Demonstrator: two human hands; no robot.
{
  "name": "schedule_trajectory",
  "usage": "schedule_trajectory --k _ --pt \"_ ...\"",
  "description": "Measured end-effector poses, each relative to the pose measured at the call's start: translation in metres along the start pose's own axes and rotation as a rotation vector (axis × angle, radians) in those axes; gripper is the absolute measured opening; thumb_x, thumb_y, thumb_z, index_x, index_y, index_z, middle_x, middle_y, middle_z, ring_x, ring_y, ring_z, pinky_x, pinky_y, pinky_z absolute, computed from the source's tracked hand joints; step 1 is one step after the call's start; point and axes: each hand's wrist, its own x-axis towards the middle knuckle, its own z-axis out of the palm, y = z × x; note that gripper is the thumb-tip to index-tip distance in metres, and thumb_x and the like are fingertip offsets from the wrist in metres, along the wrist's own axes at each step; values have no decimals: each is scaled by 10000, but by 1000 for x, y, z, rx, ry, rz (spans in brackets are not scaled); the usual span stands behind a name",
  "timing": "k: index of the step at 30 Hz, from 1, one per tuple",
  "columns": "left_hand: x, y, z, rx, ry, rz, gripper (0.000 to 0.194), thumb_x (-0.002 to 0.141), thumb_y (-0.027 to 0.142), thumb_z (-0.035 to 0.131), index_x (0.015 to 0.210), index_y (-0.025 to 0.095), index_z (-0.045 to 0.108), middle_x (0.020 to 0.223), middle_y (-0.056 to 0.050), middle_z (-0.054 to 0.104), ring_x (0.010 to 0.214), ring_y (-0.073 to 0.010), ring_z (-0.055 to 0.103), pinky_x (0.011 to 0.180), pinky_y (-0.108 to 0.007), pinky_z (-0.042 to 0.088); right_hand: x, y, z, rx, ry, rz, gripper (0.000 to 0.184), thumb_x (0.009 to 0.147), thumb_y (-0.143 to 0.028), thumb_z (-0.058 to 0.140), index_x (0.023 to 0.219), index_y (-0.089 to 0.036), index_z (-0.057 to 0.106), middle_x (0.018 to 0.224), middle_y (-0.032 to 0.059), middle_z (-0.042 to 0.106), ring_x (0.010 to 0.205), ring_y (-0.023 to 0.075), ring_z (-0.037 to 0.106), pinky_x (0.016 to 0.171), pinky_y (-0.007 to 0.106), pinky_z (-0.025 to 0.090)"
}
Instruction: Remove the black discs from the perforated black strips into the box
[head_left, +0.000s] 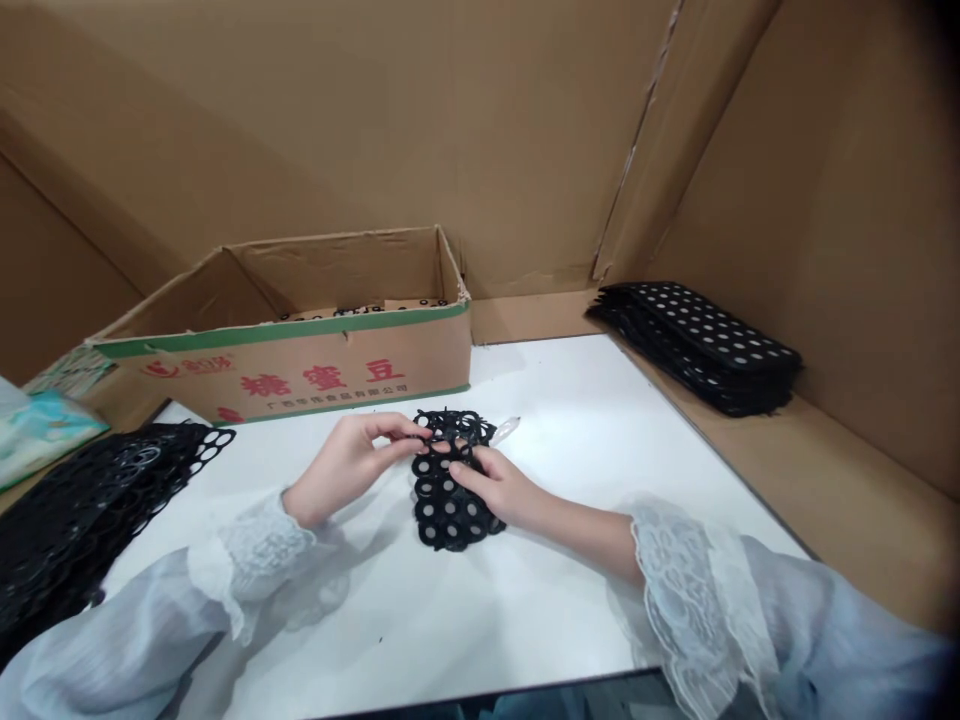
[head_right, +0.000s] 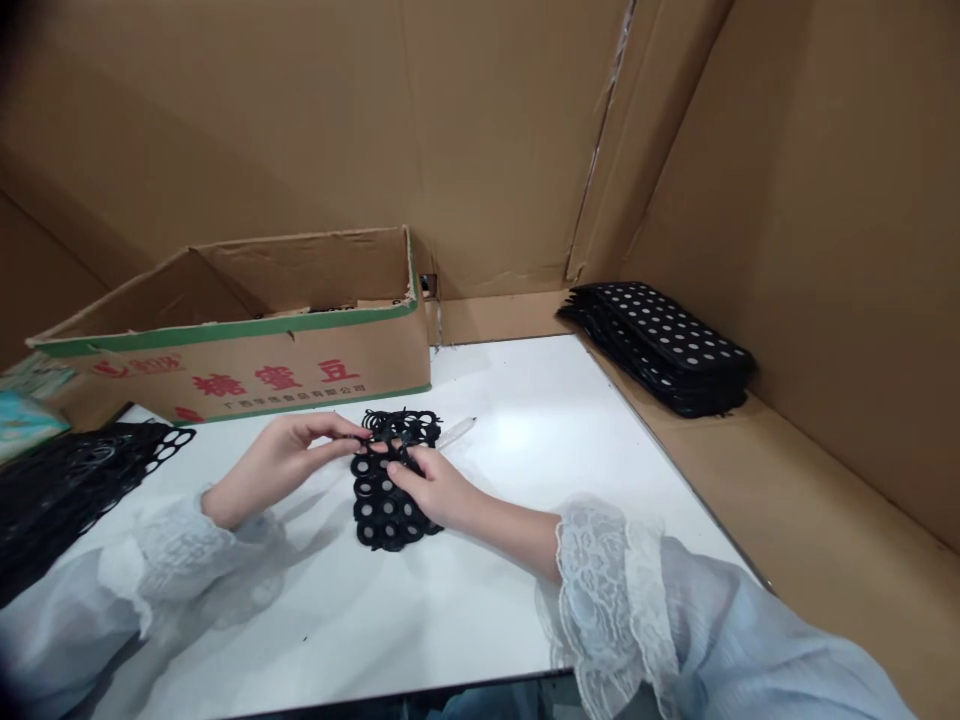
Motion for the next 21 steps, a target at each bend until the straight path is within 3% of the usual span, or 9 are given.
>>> schedule_trajectory --k 3,6,8,11,13,15,16,18,21 --pt "10 7 -28 -30 165 -65 223 777 358 553 850 171 650 829 -41 678 728 -162 624 646 -282 518 -1 -1 1 -21 32 18 245 811 -291 455 981 -158 571 1003 63 625 996 202 547 913 372 386" --pt "27 2 -74 252 775 35 266 799 364 525 970 188 626 865 -21 656 718 -131 606 645 -285 499 -1 0 1 -27 54 78 217 799 -277 465 944 -149 564 962 67 629 960 204 561 891 370 400" --pt "41 -10 -107 491 985 76 325 873 372 405 1058 180 592 953 -25 629 864 -137 596 744 -311 458 -1 1 0 -24 56 72 226 788 -293 487 955 -154 551 971 65 621 949 195 561 881 357 405" --pt "54 -27 -132 776 649 33 386 927 318 333 1060 30 552 1082 -96 572 1111 -208 467 802 -396 336 -1 3 -2 -49 89 55 253 752 -346 544 913 -151 534 921 60 618 881 182 568 819 336 429" --pt "50 -28 -122 796 716 53 350 889 317 414 1055 56 577 1171 -112 528 1128 -237 451 882 -435 343 0 3 -2 -38 104 63 267 737 -378 558 866 -146 527 862 57 617 815 172 572 756 317 443" --pt "36 -20 -94 741 793 209 287 875 259 424 1096 145 569 1174 -74 532 1114 -194 457 953 -401 358 1 3 -3 -13 108 62 277 739 -399 552 839 -141 533 835 56 615 773 162 570 711 298 445" --pt "26 -15 -76 695 725 301 255 865 231 440 1071 171 577 1094 -53 577 1052 -166 494 932 -363 391 1 4 -3 -8 111 59 285 742 -410 547 827 -138 540 823 56 614 756 157 567 691 290 443" --pt "6 -5 -39 657 354 517 244 821 250 523 1057 212 572 986 -23 622 912 -146 550 856 -318 446 2 4 -3 -21 115 52 303 747 -428 535 799 -131 551 790 51 610 718 149 557 649 274 433" --pt "-13 -3 2 608 45 500 349 820 319 521 1140 178 520 1038 -75 601 956 -188 541 850 -333 451 1 4 -3 -44 103 28 311 747 -436 536 769 -127 563 739 33 603 672 133 541 607 252 416"
